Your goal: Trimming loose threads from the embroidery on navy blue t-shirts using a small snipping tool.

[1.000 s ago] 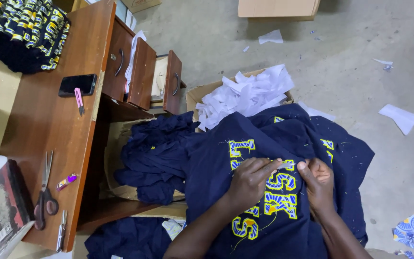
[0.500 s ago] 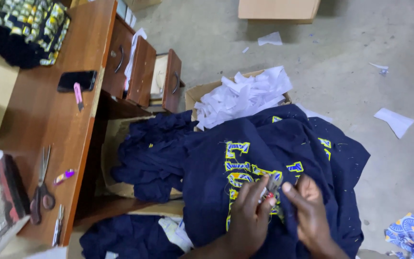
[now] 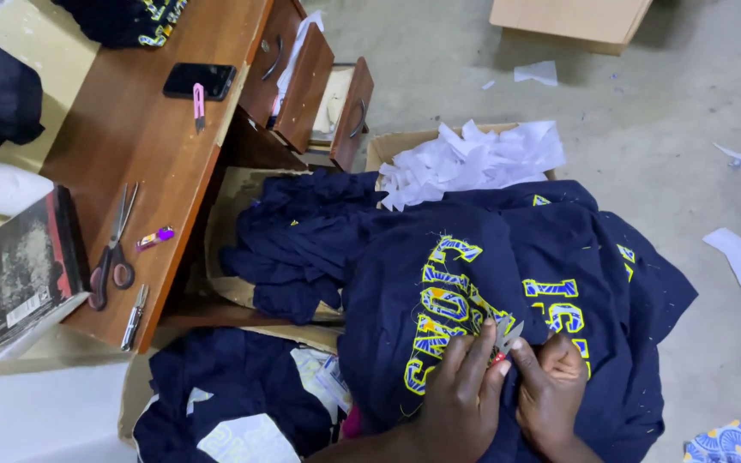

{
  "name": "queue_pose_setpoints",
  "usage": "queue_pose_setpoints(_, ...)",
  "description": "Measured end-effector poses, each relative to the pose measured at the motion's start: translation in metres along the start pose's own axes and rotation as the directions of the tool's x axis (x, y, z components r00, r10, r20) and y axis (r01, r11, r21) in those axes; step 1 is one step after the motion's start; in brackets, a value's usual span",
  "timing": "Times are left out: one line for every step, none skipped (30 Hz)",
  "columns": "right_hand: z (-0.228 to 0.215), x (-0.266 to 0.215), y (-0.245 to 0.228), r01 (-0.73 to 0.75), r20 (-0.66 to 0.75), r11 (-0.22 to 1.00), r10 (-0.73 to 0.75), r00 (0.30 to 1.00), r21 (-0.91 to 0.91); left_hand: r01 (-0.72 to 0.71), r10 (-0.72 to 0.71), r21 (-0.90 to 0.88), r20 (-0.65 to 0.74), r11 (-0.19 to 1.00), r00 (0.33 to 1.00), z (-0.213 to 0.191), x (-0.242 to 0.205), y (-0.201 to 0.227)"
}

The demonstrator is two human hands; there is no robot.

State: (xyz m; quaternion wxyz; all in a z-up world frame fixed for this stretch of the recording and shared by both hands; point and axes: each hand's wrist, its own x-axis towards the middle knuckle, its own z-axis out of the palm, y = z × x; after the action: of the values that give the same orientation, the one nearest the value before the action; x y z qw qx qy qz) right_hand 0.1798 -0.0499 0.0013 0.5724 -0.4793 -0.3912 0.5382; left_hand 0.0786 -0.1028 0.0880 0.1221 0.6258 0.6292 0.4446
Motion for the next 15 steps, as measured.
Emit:
queue_pose_setpoints(-0.002,-0.001,0.004,0.010,-0.007,1.000,-0.010,1.000,0.016,-0.009,0.009,0.013,0.001,1.000,1.000,0.000,-0.002,0.000)
queue_pose_setpoints(-0.004,-0.002,0.008,0.021,-0.014,0.999,-0.020,1.000,0.033,-0.018,0.018,0.026,0.001,0.999,1.000,0.001,-0.003,0.001)
queue_pose_setpoints(-0.005,-0.002,0.008,0.019,-0.005,0.999,-0.019,1.000,0.027,-0.011,0.011,0.026,-0.006,1.000,1.000,0.001,-0.005,0.001)
queue_pose_setpoints(-0.006,-0.002,0.008,0.011,-0.011,1.000,-0.011,1.000,0.016,-0.024,0.024,-0.011,0.019,1.000,1.000,0.001,-0.006,0.001)
queue_pose_setpoints(-0.004,0.000,0.009,0.009,-0.021,1.000,-0.009,1.000,0.012,-0.044,0.046,-0.046,0.043,0.998,0.998,0.000,-0.005,-0.002)
queue_pose_setpoints(-0.004,0.002,0.011,0.012,-0.015,1.000,-0.012,1.000,0.012,-0.044,0.046,-0.044,0.037,0.998,0.998,-0.002,-0.002,-0.001)
queue_pose_setpoints(-0.007,0.001,0.012,0.036,-0.005,0.999,-0.036,0.999,-0.004,-0.028,0.031,-0.076,0.041,0.997,0.999,-0.004,-0.001,0.001)
queue_pose_setpoints(-0.009,0.001,0.014,0.060,0.004,0.998,-0.060,0.998,-0.020,-0.011,0.016,-0.108,0.046,0.994,0.999,-0.005,-0.001,0.002)
queue_pose_setpoints(-0.013,0.001,0.020,0.058,0.005,0.998,-0.058,0.998,-0.025,-0.007,0.012,-0.111,0.046,0.994,0.999,-0.002,-0.003,0.001)
queue_pose_setpoints(-0.017,0.001,0.027,0.052,0.005,0.999,-0.052,0.999,-0.001,0.014,-0.009,-0.107,0.044,0.994,0.999,0.000,-0.004,0.000)
queue_pose_setpoints(-0.016,0.002,0.034,0.050,0.001,0.998,-0.050,0.999,0.030,0.026,-0.022,-0.101,0.044,0.995,0.999,0.001,-0.003,-0.003)
queue_pose_setpoints(-0.015,0.004,0.034,0.053,-0.003,0.998,-0.053,0.999,0.032,0.021,-0.017,-0.101,0.046,0.995,0.999,0.001,0.000,-0.004)
queue_pose_setpoints(-0.018,0.004,0.034,0.057,-0.003,0.998,-0.057,0.998,0.003,-0.007,0.010,-0.073,0.041,0.997,0.999,0.002,0.000,-0.003)
queue_pose_setpoints(-0.020,0.004,0.035,0.062,-0.003,0.998,-0.062,0.998,-0.026,-0.035,0.037,-0.044,0.036,0.998,0.999,0.002,0.000,-0.001)
queue_pose_setpoints(-0.021,0.005,0.036,0.058,0.000,0.998,-0.058,0.998,-0.029,-0.030,0.032,-0.044,0.035,0.999,0.999,0.004,-0.002,-0.003)
